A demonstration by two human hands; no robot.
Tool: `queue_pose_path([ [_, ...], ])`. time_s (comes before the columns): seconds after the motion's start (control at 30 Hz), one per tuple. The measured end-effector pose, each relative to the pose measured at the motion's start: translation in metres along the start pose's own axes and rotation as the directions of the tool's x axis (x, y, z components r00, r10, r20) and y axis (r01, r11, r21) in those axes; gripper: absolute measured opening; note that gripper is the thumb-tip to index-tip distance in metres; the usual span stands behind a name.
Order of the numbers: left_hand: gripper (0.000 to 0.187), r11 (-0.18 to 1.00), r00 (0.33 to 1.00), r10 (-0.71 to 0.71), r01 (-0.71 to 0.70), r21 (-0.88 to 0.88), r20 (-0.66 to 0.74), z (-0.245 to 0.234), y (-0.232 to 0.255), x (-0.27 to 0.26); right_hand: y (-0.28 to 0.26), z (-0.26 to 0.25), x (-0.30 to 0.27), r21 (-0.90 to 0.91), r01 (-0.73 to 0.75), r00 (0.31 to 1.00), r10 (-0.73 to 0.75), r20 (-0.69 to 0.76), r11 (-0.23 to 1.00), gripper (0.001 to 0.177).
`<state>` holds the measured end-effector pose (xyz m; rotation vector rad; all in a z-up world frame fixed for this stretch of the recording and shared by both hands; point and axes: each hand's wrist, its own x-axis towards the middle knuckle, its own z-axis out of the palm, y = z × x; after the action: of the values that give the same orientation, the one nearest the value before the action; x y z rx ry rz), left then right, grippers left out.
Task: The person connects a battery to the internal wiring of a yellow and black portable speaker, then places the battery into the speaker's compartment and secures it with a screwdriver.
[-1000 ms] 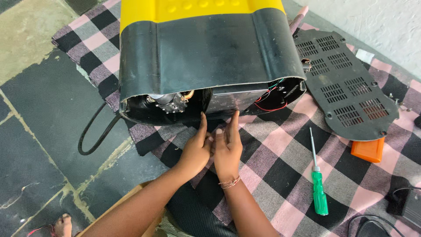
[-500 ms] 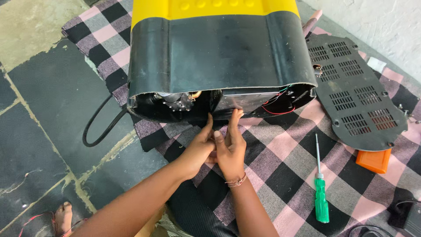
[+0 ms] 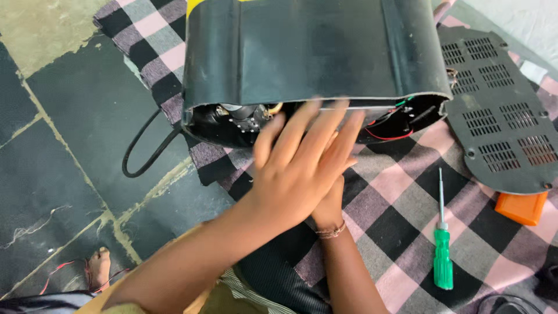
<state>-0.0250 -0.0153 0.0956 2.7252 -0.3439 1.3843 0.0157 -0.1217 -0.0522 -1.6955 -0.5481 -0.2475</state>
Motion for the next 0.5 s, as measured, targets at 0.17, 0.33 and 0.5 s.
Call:
queue_pose_path([
  [0.17, 0.082, 0.959, 0.993, -0.014, -0.019, 0.282, 0.113, 0.034, -0.009, 0.073, -0.002, 0.004, 0.003, -0.068, -0.565, 0.824, 0.567, 0.015, 0.822, 0.04],
  [0.33, 0.071, 0.964, 0.982, 0.152, -0.172, 0.202, 0.113, 0.049, -0.028, 0.067, -0.012, 0.004, 0.006, 0.386, -0.1, 0.995, 0.095, 0.032, 0.917, 0.07],
  [0.5, 0.049, 0.965, 0.978, 0.186, -0.2, 0.167, 0.1, 0.056, -0.034, 0.065, -0.017, -0.001, 0.012, 0.355, -0.103, 0.994, 0.083, 0.073, 0.929, 0.066],
])
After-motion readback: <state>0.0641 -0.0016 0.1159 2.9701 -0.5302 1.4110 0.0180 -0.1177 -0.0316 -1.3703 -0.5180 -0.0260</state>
